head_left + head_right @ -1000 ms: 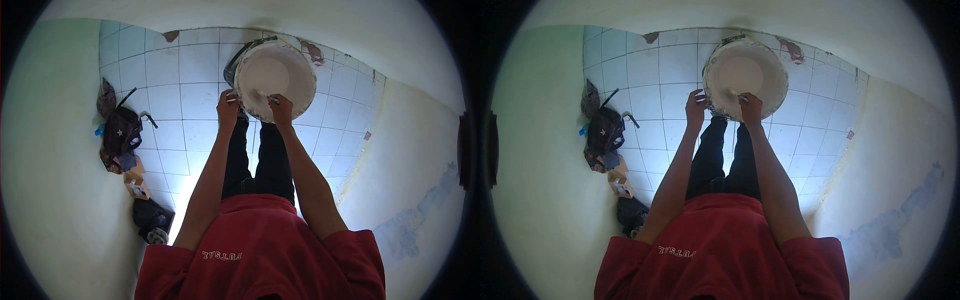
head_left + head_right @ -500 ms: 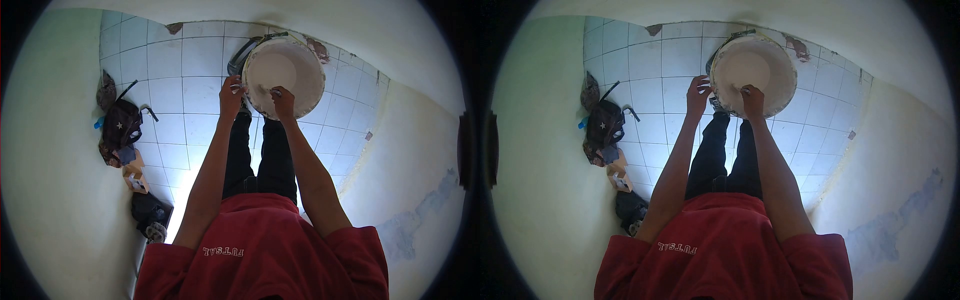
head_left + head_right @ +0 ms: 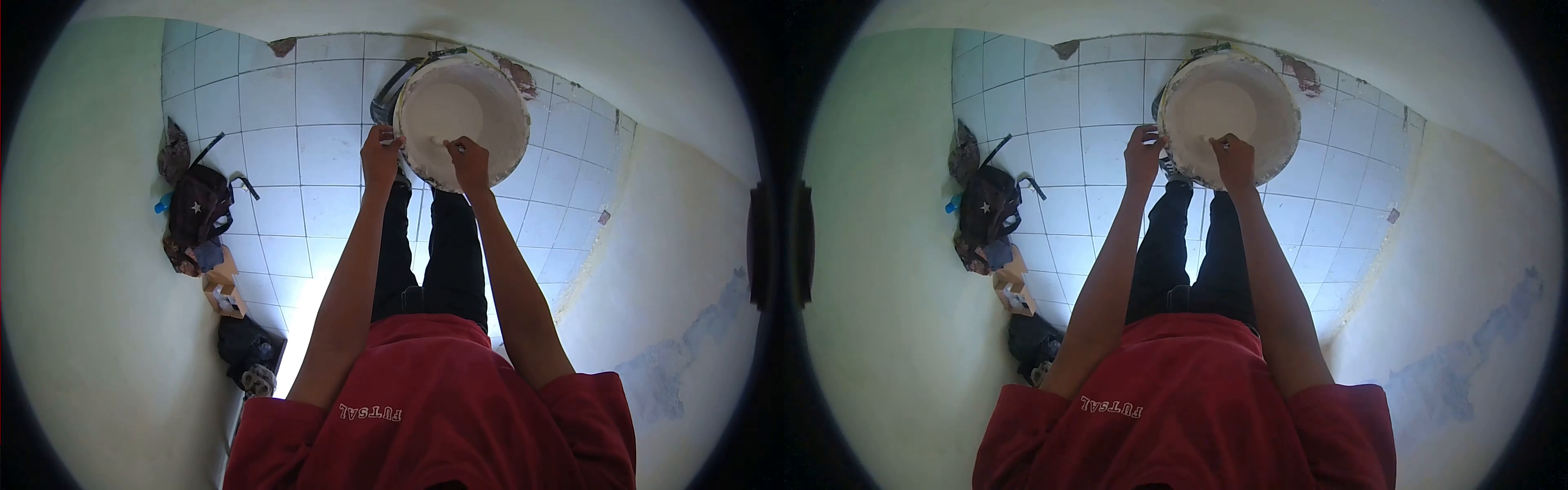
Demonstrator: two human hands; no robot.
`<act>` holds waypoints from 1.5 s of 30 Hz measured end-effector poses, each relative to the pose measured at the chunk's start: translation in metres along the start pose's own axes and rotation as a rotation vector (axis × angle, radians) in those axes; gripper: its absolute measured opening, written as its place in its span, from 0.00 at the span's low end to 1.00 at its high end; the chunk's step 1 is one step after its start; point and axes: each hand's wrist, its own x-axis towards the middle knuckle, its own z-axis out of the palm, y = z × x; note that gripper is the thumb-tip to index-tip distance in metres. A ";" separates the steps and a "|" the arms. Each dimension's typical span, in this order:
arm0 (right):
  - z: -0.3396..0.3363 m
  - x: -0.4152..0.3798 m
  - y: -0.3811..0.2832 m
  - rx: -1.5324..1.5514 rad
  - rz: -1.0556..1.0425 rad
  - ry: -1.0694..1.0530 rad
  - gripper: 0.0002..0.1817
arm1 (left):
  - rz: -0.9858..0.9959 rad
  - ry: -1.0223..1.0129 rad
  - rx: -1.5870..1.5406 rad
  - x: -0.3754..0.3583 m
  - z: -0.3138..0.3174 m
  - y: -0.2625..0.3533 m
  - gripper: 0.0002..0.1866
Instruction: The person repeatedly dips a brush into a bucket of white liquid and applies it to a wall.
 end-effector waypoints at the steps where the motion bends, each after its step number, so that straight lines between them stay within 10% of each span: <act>1: -0.003 -0.001 0.002 -0.007 -0.020 0.029 0.10 | -0.002 0.001 -0.001 0.000 0.000 0.000 0.18; 24: -0.034 0.039 0.010 0.016 0.134 -0.285 0.10 | -0.237 -0.116 -0.262 0.004 0.002 -0.010 0.13; 33: -0.040 0.072 0.022 -0.184 -0.275 -0.405 0.10 | -0.232 -0.100 -0.278 0.002 0.001 -0.008 0.12; 39: -0.059 0.058 0.003 0.074 0.164 -0.403 0.15 | -0.237 -0.095 -0.256 0.005 0.003 -0.010 0.11; 45: -0.056 0.029 0.006 -0.129 -0.253 -0.171 0.12 | -0.253 -0.151 -0.187 0.004 -0.001 -0.006 0.13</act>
